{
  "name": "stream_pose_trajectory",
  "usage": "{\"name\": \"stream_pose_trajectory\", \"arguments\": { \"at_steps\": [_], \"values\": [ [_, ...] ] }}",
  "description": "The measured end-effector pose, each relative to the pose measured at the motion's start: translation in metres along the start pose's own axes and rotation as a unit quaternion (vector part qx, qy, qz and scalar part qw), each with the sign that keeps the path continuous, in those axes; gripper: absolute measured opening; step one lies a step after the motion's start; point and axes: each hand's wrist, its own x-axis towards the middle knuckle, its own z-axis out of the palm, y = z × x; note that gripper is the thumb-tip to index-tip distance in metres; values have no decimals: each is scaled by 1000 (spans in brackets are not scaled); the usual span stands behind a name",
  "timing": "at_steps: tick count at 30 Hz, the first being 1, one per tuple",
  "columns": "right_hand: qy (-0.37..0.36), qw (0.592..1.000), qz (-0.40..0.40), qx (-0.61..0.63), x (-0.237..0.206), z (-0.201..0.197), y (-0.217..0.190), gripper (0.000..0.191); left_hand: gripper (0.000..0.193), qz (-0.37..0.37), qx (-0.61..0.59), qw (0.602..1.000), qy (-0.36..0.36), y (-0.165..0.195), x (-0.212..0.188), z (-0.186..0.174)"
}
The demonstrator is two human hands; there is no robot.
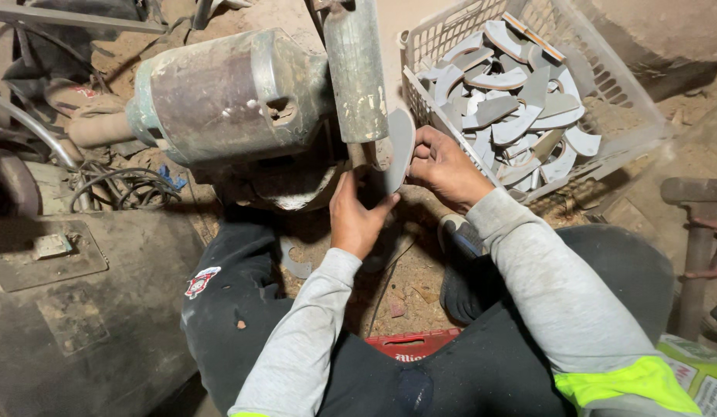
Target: The person sits at a bench grinder and repeatedly presses curved shoe sole pieces against the rotating wheel to smooth their edges. They handle the pieces one at a time, turning them over to grind different sides, and place finished pieces into a nearby plastic basket.
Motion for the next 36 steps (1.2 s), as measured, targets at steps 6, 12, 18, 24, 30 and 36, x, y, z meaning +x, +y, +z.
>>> {"name": "stream_pose_trajectory", "arguments": {
  "at_steps": [6, 12, 18, 24, 30, 36],
  "values": [
    [21, 995, -81, -57, 8, 6, 2, 30, 49, -67, -109, 990, -50, -3, 8, -2],
    [51, 986, -117, -103, 9, 17, -9, 32, 33, -101, -225, 966, -82, -9, 18, -3],
    [60, 981, -138, -123, 13, 25, -14, 31, 32, -141, -279, 945, -94, -10, 20, -5],
    [66, 978, -144, -136, 14, 24, -9, 30, 32, -185, -310, 927, -99, -12, 19, -1],
    [75, 978, -137, -141, 17, 23, -4, 31, 29, -153, -311, 933, -91, -15, 17, 0],
    [69, 978, -147, -134, 18, 23, -3, 29, 30, -186, -295, 933, -89, -15, 18, -2]
  ]
}}
